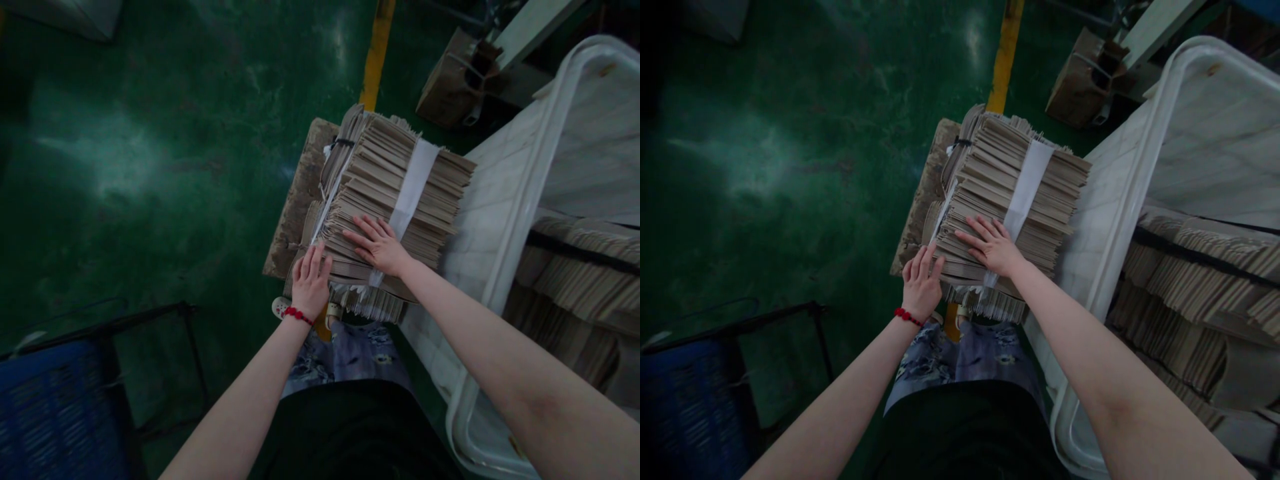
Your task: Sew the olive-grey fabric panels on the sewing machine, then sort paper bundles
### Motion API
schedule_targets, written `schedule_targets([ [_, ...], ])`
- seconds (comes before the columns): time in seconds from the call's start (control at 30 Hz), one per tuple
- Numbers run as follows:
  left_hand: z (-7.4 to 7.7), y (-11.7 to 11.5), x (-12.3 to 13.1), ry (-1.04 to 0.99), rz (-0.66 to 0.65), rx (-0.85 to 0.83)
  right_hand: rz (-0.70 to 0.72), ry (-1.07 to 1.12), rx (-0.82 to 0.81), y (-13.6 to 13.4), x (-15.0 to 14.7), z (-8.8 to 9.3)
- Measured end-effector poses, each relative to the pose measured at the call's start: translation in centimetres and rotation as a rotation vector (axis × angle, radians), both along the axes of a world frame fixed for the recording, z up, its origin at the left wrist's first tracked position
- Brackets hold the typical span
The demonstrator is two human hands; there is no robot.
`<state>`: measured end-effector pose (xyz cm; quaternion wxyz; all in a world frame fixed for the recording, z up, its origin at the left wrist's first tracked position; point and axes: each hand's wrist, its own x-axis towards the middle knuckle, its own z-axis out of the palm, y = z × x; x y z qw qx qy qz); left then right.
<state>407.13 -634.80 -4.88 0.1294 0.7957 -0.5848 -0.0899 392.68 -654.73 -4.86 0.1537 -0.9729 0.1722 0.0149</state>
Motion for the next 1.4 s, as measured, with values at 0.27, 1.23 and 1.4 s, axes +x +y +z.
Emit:
schedule_targets([
  [0.27, -0.1, 0.1, 0.3, 0.022, 0.005, -0.001, 0.000, 0.001, 0.008, 0.0, 0.0, 0.1],
  [1.23, 0.8, -1.9, 2.6, 0.127, -0.047, 0.066, -0.008, -0.019, 0.009, 0.0, 0.1, -0.2],
  [1.4, 0.7, -1.8, 2.5, 0.165, -0.042, 0.042, -0.002, -0.011, 0.016, 0.0, 0.2, -0.1],
])
